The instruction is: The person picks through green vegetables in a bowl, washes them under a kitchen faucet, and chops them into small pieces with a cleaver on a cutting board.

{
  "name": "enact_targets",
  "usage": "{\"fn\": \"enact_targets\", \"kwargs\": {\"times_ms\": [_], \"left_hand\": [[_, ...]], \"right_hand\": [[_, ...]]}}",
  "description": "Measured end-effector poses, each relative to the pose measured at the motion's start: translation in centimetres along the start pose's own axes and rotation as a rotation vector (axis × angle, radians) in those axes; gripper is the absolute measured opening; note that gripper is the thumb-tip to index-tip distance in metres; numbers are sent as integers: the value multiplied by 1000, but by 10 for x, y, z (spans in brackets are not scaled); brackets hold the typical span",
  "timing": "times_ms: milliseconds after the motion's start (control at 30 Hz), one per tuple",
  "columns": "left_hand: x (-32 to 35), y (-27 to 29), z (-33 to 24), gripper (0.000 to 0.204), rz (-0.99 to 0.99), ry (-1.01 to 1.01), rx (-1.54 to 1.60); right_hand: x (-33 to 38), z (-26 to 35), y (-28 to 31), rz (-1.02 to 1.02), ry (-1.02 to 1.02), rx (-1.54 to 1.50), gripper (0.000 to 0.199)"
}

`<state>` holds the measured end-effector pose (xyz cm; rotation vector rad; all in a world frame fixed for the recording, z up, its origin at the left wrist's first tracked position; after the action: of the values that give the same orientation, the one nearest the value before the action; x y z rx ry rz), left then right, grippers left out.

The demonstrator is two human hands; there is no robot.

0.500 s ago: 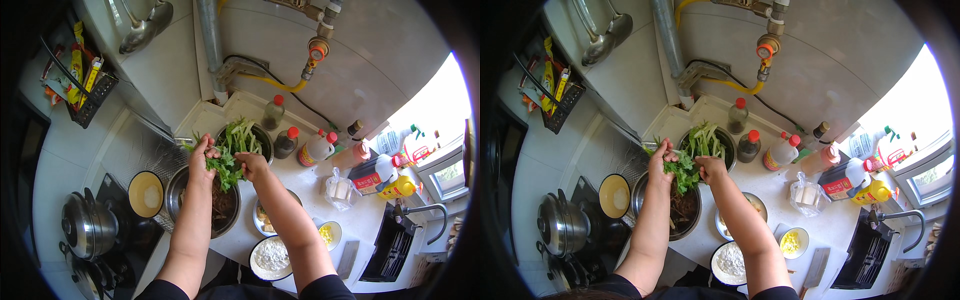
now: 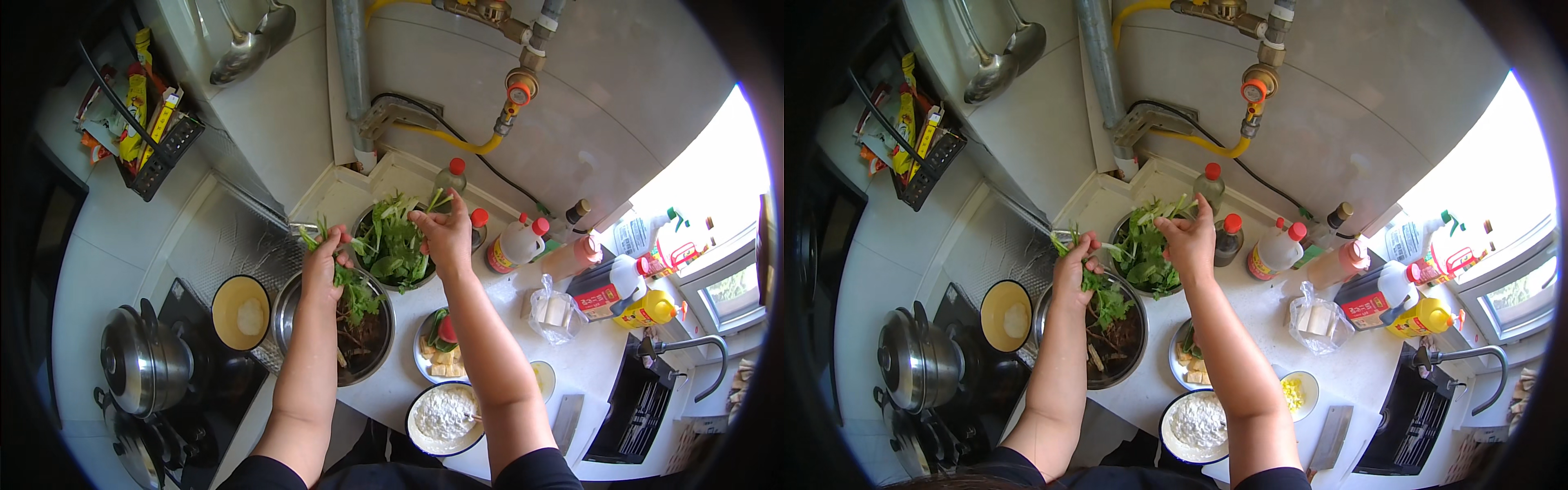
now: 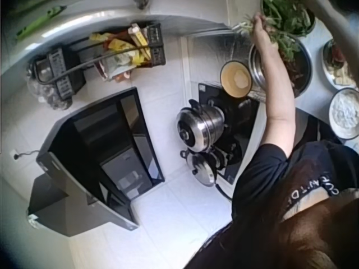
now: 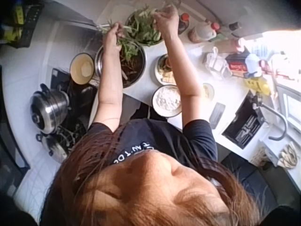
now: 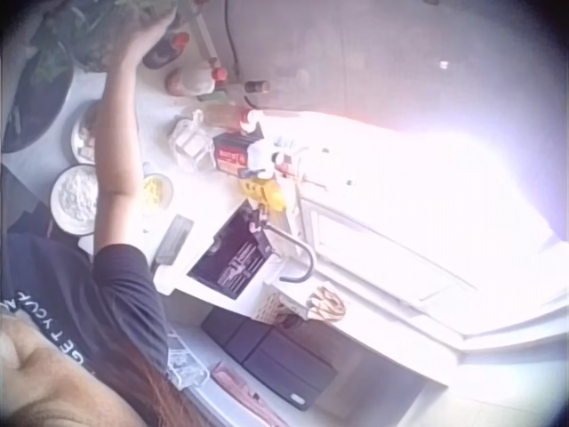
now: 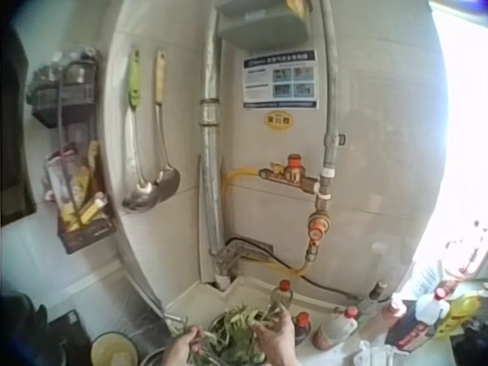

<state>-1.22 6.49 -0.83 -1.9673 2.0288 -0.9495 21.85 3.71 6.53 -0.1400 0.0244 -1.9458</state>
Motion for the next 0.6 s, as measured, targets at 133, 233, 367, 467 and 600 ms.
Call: {"fn": "enact_targets", "kwargs": {"times_ms": [133,233,367,467,600], "left_hand": [[13,-49,-13,34,161,-57,-46],[20,-75,-8,43,332,-72,-145],[23,-80,5,41,382,-64,-164],[19,-72,15,35,307,-58,-173],[0,-31,22,24,1,-38,-164]], "right_hand": [[3,-3,-25,251,-32,160,20],[11,-5,-44,405,-41,274,16],[9,-3,-47,321,136,480,19],[11,-22,-53,367,101,460,20],[15,-47,-49,370,-252,-91,23]]}}
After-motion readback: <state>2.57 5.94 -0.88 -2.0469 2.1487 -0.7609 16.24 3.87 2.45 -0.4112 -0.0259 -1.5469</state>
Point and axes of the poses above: each hand's wrist, its own x-axis away from the middle knuckle, its own y-axis out of the back of the hand, z = x × y, the point moved 9 cm from there along -x, towards the middle knuckle, and after that the axes turned 3 degrees about z, right-handed, at the moved point
